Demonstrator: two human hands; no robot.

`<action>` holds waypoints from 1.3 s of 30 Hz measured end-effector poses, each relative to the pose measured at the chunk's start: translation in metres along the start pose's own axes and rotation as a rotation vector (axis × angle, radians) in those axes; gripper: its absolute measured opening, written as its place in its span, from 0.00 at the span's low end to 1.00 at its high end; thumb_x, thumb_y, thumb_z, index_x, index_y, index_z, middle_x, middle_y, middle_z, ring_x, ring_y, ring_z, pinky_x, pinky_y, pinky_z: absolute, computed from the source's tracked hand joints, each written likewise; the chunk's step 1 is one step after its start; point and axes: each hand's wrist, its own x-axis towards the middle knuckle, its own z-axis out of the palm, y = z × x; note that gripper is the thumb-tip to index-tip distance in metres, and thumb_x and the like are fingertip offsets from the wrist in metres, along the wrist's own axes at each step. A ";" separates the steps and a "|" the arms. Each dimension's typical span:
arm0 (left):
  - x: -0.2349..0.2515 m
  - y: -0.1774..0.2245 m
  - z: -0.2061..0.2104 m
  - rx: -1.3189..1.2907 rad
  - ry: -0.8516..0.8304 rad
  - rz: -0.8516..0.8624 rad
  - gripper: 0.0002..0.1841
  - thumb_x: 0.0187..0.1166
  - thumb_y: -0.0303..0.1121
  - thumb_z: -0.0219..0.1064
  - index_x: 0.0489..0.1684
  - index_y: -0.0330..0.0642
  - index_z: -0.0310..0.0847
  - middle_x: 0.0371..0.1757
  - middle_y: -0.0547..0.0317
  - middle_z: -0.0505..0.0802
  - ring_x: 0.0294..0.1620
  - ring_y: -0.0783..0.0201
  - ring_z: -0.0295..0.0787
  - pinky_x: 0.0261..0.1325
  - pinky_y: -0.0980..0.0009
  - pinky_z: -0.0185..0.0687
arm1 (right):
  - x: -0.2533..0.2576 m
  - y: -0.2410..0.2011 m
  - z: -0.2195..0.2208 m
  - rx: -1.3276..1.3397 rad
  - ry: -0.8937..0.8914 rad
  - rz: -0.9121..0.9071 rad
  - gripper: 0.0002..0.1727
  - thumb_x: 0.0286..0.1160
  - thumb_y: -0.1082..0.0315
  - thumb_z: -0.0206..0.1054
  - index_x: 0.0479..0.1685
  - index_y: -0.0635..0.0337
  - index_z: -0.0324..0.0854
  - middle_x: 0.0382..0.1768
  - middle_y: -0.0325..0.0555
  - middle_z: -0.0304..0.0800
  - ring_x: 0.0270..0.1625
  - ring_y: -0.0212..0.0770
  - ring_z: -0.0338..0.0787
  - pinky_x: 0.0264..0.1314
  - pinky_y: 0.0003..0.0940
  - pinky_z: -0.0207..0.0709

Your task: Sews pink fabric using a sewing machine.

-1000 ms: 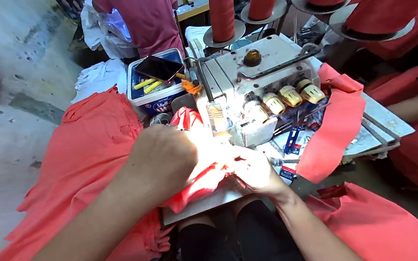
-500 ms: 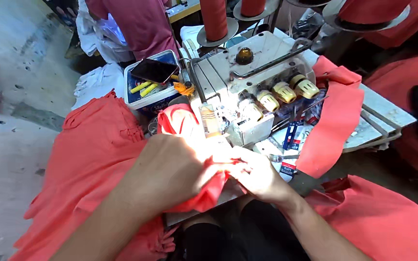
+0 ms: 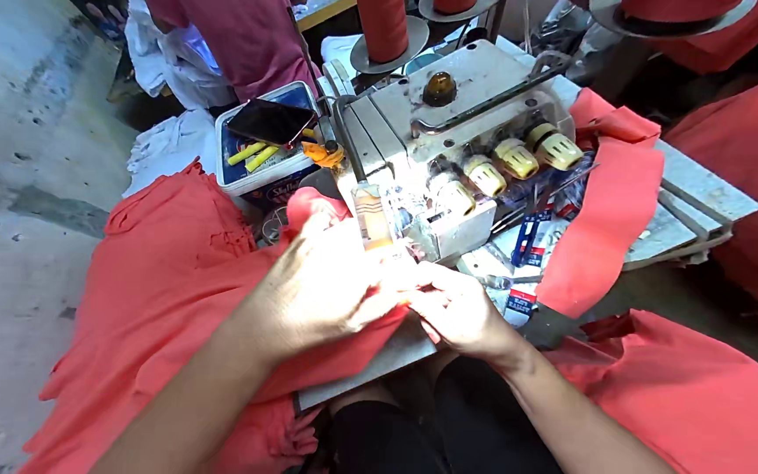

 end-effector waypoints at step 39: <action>-0.090 0.022 -0.135 0.253 -0.133 -0.120 0.18 0.85 0.41 0.56 0.27 0.42 0.82 0.16 0.61 0.80 0.17 0.61 0.79 0.22 0.62 0.68 | 0.019 -0.026 0.026 -0.483 -0.097 -0.587 0.13 0.83 0.66 0.62 0.36 0.64 0.89 0.30 0.46 0.89 0.30 0.30 0.82 0.36 0.20 0.74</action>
